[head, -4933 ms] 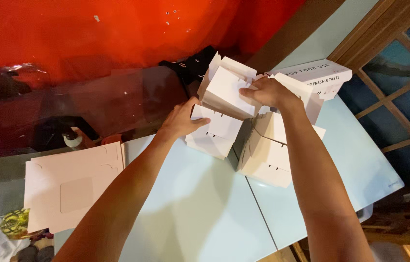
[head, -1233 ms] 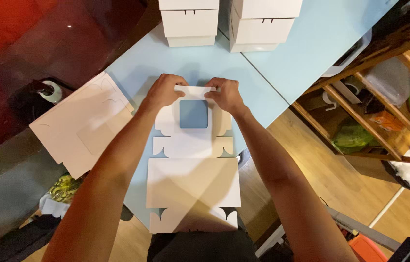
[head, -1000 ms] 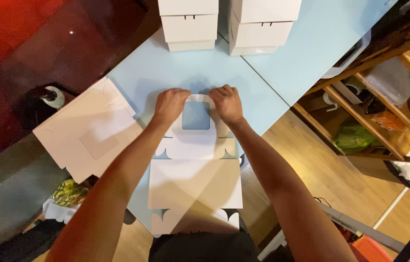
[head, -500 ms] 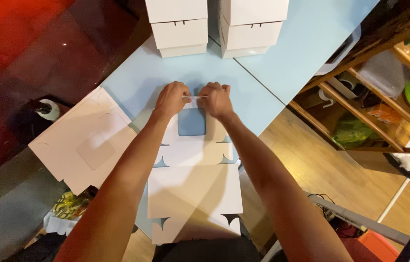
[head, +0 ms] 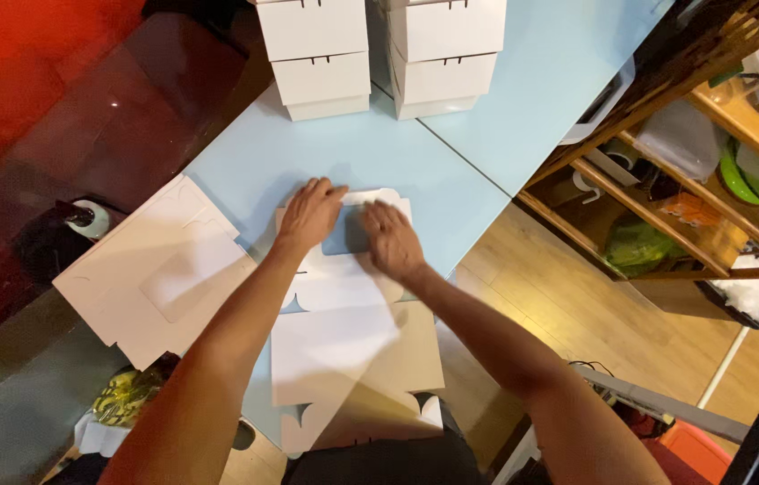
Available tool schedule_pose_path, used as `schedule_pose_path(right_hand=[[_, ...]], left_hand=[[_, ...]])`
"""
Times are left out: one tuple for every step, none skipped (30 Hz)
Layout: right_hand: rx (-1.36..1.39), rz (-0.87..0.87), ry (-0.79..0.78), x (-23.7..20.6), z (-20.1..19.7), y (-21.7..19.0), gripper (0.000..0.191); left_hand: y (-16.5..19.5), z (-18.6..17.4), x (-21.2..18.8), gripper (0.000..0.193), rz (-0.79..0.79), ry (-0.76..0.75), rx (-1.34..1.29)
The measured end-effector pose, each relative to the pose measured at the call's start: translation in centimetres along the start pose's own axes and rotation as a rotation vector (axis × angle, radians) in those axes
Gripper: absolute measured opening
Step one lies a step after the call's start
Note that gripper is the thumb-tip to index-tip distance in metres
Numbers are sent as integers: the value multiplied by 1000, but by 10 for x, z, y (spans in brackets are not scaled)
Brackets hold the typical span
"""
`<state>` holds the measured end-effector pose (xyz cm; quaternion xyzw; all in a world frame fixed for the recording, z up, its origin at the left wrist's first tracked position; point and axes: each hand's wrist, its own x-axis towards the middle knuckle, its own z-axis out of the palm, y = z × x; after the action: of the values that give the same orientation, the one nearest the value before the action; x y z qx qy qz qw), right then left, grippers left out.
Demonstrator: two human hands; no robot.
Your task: The person folds flat white cardboard sheets into small rectangular boxes with clear windows on top. They repeatedly fold the sides, tuck flaps, and stack the finished boxes on a light blue table.
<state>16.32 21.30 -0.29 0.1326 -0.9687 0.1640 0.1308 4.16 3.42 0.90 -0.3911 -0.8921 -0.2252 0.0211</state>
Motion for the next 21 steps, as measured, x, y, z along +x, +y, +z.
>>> schedule_pose_path(right_hand=[[28,-22,-23,-13,0,-14,58],[57,-46,-46,-30,0,-30,51],[103,-46,-126,-50,-2,-49,57],[148,-50,-205,-67,-5,-65,65],[152,-49,-269,-80,-8,-76,68],[154,-51,-332,-90,-12,-85,73],[157,-52,-394,-94,-15,-90,77],[140,-45,-426,-94,-17,-93,79],[121,-40,-457,-91,-19,-93,82],[106,-35,-488,-87,-21,-93,84],[92,-36,-497,-84,-22,-91,86],[79,-35,-507,-82,-23,-90,87],[66,-32,-516,-81,-23,-89,89],[54,-42,-507,-81,-23,-89,89],[43,-51,-498,-83,-22,-90,89],[30,-60,-489,-85,-21,-91,88],[28,-69,-473,-87,-20,-91,89],[25,-76,-458,-89,-17,-91,89],[22,-83,-443,-91,-14,-91,90],[-16,-118,-393,-92,-11,-90,89],[-53,-151,-345,-93,-7,-90,88]], left_hand=[[-2,-3,6,28,0,-35,40],[-3,-7,11,26,-3,-70,81],[-6,-11,15,27,-6,-102,123],[-8,-15,19,24,12,-87,146],[-10,-21,20,21,28,-74,170],[-11,-26,20,18,44,-58,195],[-10,-31,18,18,46,-60,149],[-7,-37,14,18,49,-61,102],[-4,-44,11,18,51,-60,56],[1,-51,6,20,60,-85,65],[8,-57,-2,23,68,-112,72],[15,-64,-11,26,77,-140,80],[22,-70,-23,27,124,-70,58],[30,-75,-37,28,172,0,35],[39,-78,-51,28,222,70,12],[47,-80,-67,28,225,75,0],[56,-82,-84,28,228,80,-14],[66,-81,-101,28,233,85,-28],[78,-77,-118,28,215,77,-42],[90,-73,-134,27,197,68,-57],[101,-70,-150,30,198,11,-98]])
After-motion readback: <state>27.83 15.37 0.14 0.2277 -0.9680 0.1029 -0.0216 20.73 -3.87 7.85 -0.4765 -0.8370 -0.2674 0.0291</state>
